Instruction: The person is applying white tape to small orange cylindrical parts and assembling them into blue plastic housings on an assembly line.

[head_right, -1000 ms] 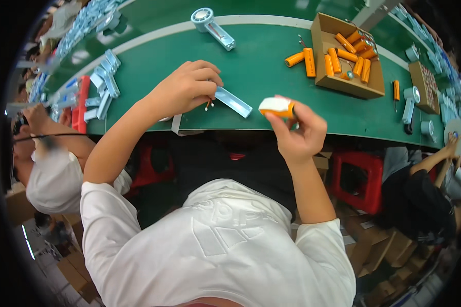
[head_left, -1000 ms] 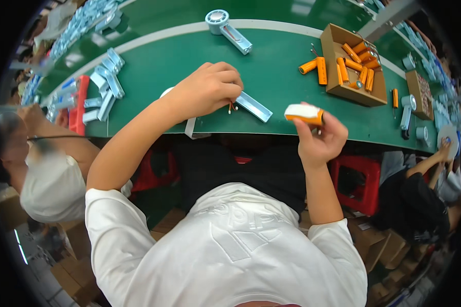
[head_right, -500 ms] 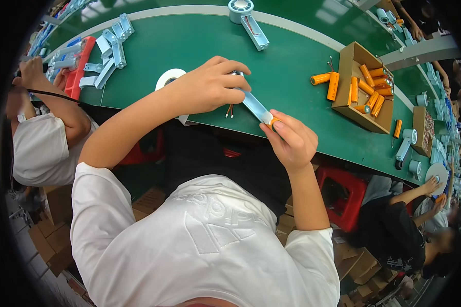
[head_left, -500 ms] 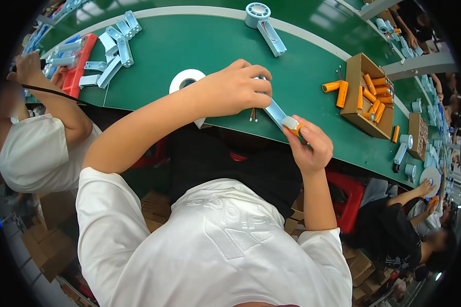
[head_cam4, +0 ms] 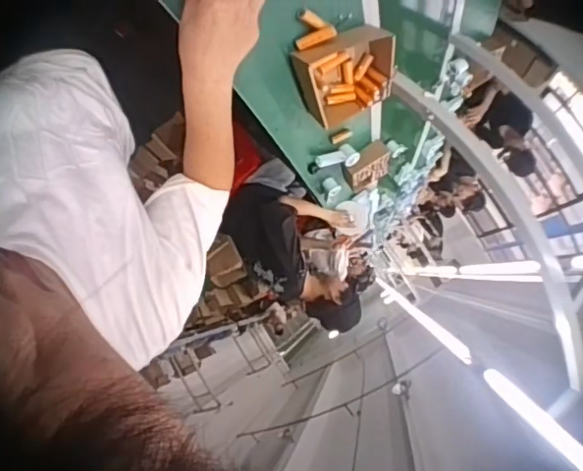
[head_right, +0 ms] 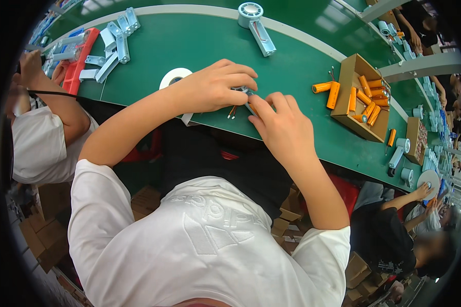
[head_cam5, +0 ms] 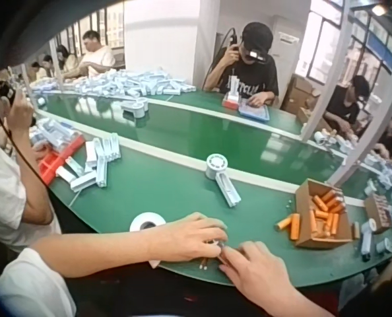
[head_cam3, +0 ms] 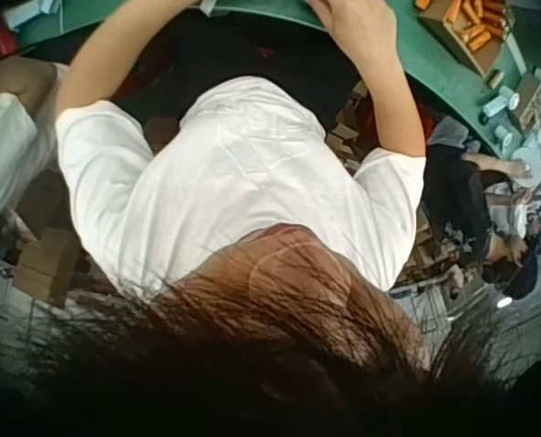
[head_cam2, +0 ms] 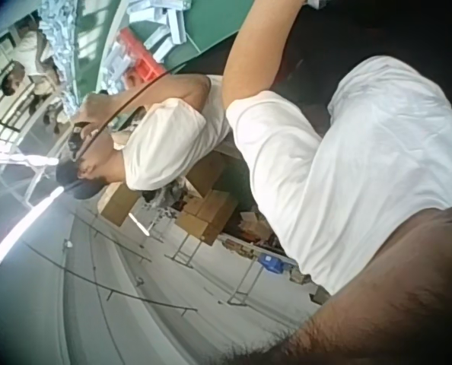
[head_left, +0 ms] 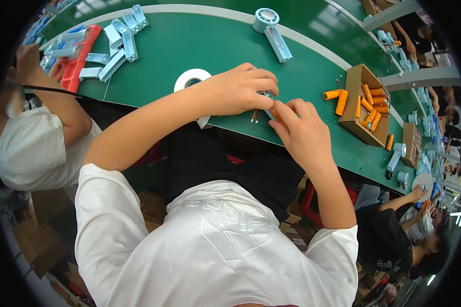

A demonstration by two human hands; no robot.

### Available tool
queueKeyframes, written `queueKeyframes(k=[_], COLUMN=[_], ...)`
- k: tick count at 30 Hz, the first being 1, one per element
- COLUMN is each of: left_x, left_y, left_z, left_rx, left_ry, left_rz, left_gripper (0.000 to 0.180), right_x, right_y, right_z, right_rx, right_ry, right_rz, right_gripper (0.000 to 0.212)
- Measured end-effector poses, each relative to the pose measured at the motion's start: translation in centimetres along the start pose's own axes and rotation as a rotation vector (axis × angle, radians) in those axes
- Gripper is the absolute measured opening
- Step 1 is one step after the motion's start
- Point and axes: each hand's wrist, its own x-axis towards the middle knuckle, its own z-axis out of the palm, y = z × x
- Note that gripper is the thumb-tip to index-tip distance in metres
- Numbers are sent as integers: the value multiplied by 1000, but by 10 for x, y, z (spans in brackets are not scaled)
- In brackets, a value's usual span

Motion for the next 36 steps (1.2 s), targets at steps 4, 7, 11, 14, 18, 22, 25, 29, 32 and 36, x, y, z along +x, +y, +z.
queueKeyframes(k=[4, 7, 11, 14, 18, 22, 25, 29, 32, 36], left_x=[4, 3, 2, 3, 3, -1, -7, -4, 6, 10], left_y=[-2, -3, -3, -2, -2, -4, -2, 2, 6, 25], left_z=[2, 1, -1, -4, -1, 1, 4, 0, -7, -20], left_rx=[19, 38, 45, 8, -20, 5, 35, 96, 111, 144], left_ry=[-22, -25, -40, -74, -42, 3, 30, 91, 136, 173], left_rz=[12, 10, 0, -22, -17, 37, 74, 149, 202, 226], left_gripper=[8, 8, 8, 10, 11, 12, 13, 15, 16, 17], right_x=[7, 9, 9, 8, 8, 9, 12, 10, 4, -2], right_y=[-2, -1, -1, -1, -5, -7, -6, 19, 21, 9], right_z=[1, 4, 5, 4, 0, -17, -39, -32, 7, 21], right_rx=[-134, -167, -203, -209, -219, -169, 27, 761, 904, 1145], right_ry=[-137, -150, -166, -176, -220, -106, 74, 134, -4, -179], right_rz=[-18, -42, -65, -63, -44, -150, -197, 314, 403, 457], right_gripper=[38, 40, 42, 43, 46, 51, 55, 48, 43, 34])
